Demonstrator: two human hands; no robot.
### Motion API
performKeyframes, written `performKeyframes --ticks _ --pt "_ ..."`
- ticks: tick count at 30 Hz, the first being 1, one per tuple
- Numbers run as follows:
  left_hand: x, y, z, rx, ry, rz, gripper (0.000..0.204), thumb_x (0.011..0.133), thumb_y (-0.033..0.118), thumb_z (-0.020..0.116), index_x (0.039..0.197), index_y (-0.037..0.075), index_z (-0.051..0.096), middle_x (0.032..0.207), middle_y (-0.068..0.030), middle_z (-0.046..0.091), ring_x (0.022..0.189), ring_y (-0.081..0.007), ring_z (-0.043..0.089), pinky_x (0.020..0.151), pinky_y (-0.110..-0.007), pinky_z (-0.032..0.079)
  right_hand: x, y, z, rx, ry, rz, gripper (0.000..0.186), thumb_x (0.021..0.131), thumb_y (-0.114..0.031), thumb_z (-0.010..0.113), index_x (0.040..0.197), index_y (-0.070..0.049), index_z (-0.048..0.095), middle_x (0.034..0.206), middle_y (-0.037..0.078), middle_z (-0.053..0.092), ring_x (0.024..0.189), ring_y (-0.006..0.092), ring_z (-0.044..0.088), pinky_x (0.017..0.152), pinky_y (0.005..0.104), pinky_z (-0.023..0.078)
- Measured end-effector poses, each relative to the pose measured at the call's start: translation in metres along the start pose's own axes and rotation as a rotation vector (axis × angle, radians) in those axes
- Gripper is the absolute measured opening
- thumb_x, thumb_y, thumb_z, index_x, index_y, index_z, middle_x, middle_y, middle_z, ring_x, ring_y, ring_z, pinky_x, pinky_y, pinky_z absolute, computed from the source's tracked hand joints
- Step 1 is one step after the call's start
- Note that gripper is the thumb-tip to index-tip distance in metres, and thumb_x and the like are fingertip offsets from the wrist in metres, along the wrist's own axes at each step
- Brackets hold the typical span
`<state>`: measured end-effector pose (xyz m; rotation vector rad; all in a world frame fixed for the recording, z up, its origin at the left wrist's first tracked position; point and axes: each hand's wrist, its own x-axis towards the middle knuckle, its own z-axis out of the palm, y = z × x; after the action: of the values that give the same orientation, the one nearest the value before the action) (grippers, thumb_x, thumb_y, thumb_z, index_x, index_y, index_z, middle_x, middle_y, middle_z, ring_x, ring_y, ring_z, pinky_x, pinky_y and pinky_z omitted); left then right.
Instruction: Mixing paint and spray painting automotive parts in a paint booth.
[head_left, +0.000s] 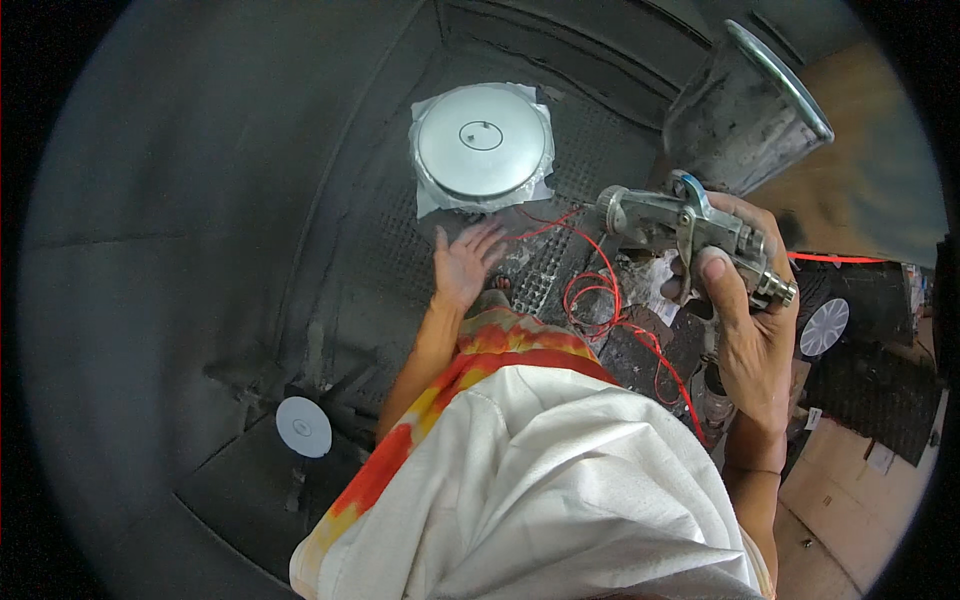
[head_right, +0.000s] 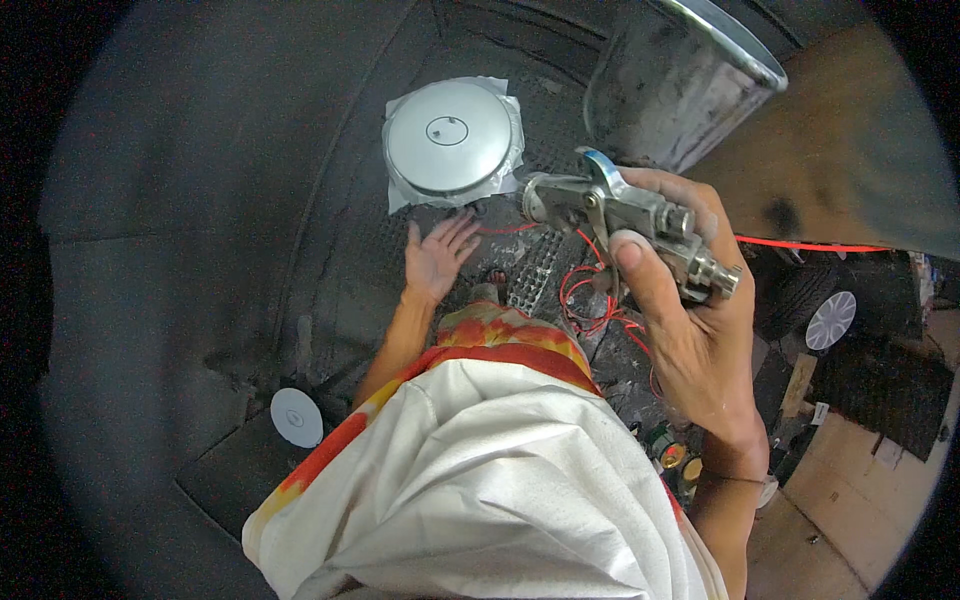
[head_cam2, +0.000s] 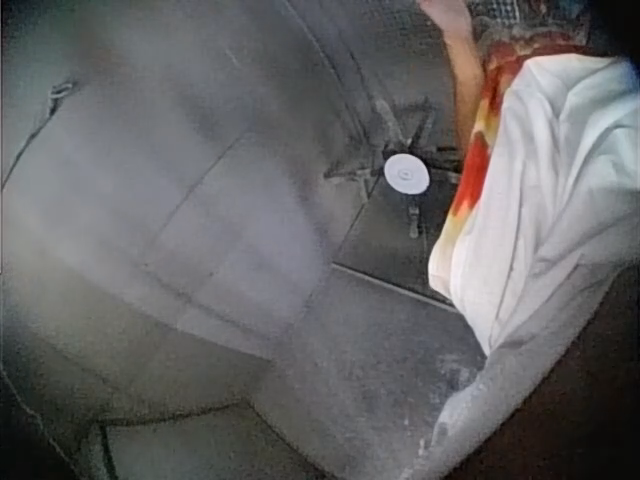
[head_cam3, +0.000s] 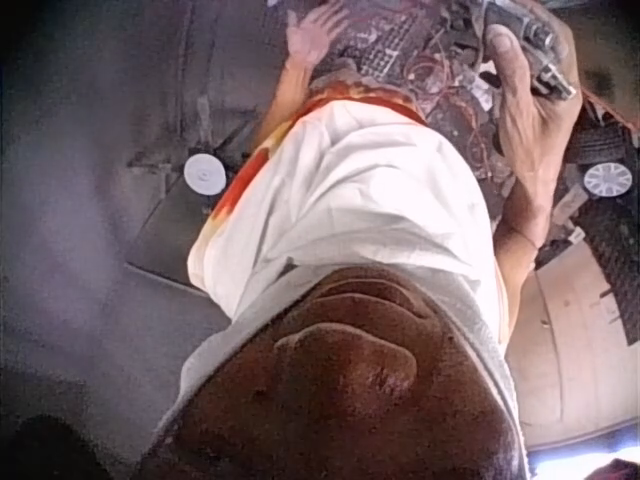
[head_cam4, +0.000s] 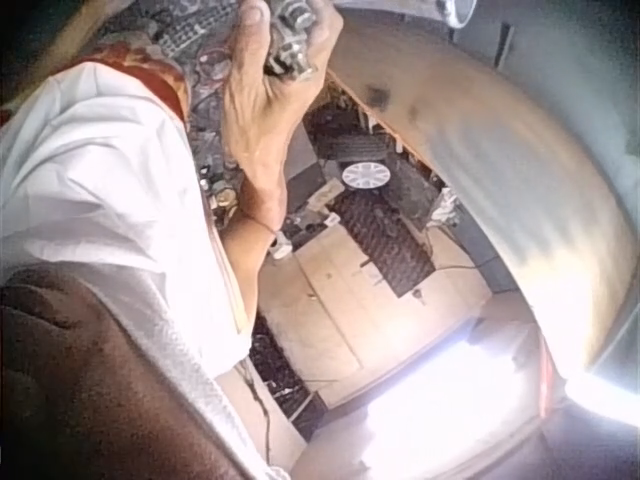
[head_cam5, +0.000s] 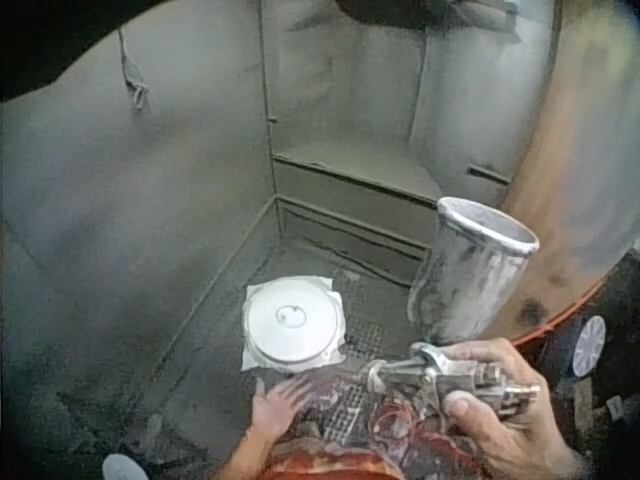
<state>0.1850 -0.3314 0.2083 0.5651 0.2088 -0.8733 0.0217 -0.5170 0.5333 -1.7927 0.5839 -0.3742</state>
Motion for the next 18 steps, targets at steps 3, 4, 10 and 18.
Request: performKeyframes --ticks 3,4,10,18 --pt "0.012 0.032 -0.022 -0.065 0.196 0.013 0.081 0.100 0.060 0.019 0.140 -0.009 0.035 0.148 -0.0251 0.034 0.139 -0.0387 0.032 0.115 -0.052 0.026 0.014 0.004 0.003 0.029 -0.005 0.020 0.027 0.096 -0.014 0.062 0.119 -0.002 0.057 0.100 0.002 0.062 0.089 0.0070 0.055 0.080 0.0221 0.045" --pt "0.017 0.046 -0.023 -0.011 0.246 0.078 0.084 0.098 0.063 0.020 0.140 -0.008 0.035 0.146 -0.0233 0.038 0.137 -0.0365 0.035 0.114 -0.049 0.027 0.020 0.008 0.000 -0.029 0.004 -0.036 0.027 0.096 -0.014 0.062 0.119 -0.002 0.057 0.100 0.002 0.062 0.089 0.0067 0.055 0.081 0.0218 0.044" --pt "0.044 0.098 -0.014 0.315 0.181 0.278 0.089 0.097 0.067 0.023 0.144 -0.008 0.030 0.140 -0.0190 0.044 0.126 -0.0296 0.042 0.111 -0.040 0.028 0.031 0.010 -0.012 -0.187 0.170 -0.171 0.025 0.096 -0.013 0.061 0.119 -0.001 0.059 0.094 0.001 0.063 0.082 0.0049 0.053 0.073 0.0203 0.045" --pt "0.011 0.040 -0.003 0.077 0.253 0.197 0.075 0.100 0.059 0.027 0.127 -0.008 0.045 0.132 -0.0227 0.049 0.124 -0.0360 0.047 0.109 -0.048 0.036 0.027 0.016 0.000 -0.096 0.107 -0.032 0.025 0.097 -0.011 0.059 0.119 -0.002 0.057 0.089 0.000 0.061 0.076 0.0039 0.052 0.067 0.0185 0.042"
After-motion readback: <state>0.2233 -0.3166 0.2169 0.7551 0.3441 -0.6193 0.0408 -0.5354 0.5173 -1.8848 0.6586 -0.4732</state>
